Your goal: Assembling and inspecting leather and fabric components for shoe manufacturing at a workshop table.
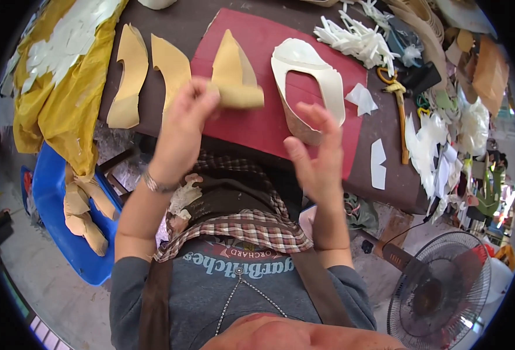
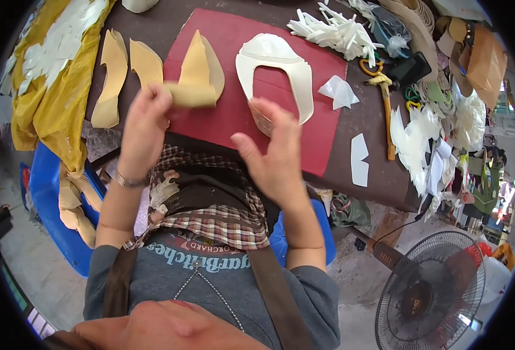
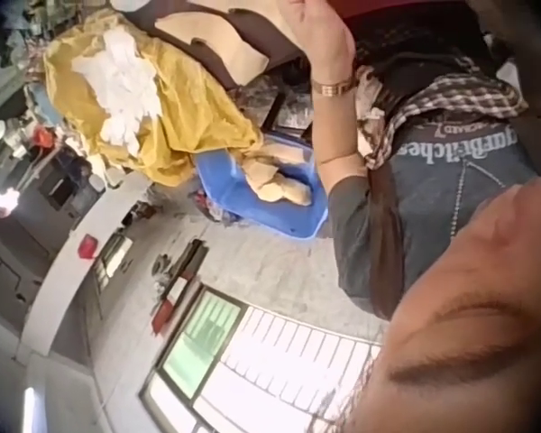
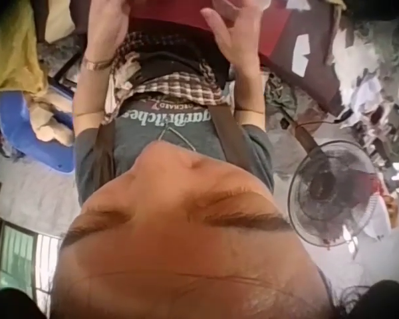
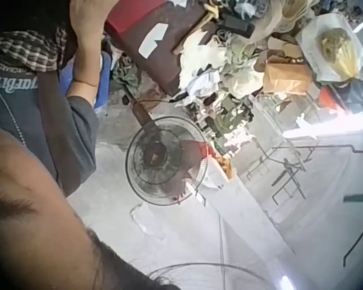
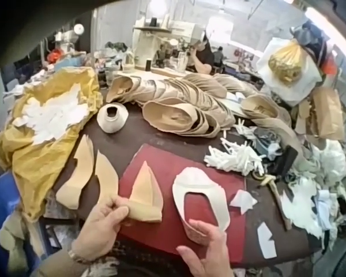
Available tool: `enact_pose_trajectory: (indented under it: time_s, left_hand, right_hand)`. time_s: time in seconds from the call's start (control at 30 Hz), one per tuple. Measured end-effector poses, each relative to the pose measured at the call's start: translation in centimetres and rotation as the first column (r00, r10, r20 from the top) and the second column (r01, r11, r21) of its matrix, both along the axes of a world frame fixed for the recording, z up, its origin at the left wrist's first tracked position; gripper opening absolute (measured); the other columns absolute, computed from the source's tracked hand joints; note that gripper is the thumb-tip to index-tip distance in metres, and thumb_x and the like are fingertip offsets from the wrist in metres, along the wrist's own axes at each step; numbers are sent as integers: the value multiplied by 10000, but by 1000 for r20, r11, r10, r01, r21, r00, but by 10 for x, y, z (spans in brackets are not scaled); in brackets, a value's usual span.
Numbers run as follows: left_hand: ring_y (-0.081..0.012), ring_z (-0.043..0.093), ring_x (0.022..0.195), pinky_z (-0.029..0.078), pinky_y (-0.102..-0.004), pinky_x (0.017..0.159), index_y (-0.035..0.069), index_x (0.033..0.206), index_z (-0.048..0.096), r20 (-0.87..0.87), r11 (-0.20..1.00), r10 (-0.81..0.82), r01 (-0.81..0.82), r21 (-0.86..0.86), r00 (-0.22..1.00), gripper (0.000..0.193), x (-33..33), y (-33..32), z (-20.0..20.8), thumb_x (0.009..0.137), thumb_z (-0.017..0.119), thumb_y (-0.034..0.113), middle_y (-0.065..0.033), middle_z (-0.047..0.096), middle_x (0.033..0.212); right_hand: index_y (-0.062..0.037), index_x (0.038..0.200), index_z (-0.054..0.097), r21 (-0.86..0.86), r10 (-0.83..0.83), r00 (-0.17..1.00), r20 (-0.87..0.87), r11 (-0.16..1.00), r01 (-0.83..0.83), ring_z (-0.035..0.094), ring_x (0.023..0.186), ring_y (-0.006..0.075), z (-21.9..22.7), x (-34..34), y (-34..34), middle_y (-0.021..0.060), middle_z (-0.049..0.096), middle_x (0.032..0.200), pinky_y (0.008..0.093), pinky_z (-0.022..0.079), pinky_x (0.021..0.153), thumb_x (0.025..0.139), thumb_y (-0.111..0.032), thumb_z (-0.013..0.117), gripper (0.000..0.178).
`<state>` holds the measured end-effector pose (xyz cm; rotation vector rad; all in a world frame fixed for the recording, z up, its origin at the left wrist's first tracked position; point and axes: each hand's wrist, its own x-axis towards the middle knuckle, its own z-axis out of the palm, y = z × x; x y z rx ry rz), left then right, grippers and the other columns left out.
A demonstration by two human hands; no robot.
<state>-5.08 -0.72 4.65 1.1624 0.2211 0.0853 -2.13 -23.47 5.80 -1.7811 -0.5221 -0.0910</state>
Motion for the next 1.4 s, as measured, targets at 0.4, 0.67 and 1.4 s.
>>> enact_pose_trajectory:
  time_s: [0.4,0.67,1.4]
  left_hand:
    - [-173,608,1100,507,-346,965,12,1294,446,60,869,-123,136,-475,991,317,-22,-53,-3,1005,475,139,-88,603,1206]
    - [-170,616,1080,511,-322,922,-35,1230,541,124,882,-215,248,-402,969,342,-10,-87,22,1018,459,220,-116,625,1180]
    - [-155,645,965,499,-314,894,-19,1115,614,60,863,-191,197,-465,980,380,-26,-94,24,1023,449,311,-96,673,1057]
  right_hand:
    - [18,1103,613,-331,306,812,-497,798,-504,666,741,198,38,33,-63,107,688,909,305,532,681,782,-142,739,380]
    - [55,1184,559,468,341,812,-473,879,-96,655,941,171,47,24,-35,116,663,1071,291,520,848,838,-87,668,389]
    - [42,1205,553,490,386,799,-461,861,-133,657,951,176,19,16,-22,130,660,1090,318,527,861,850,-80,666,392]
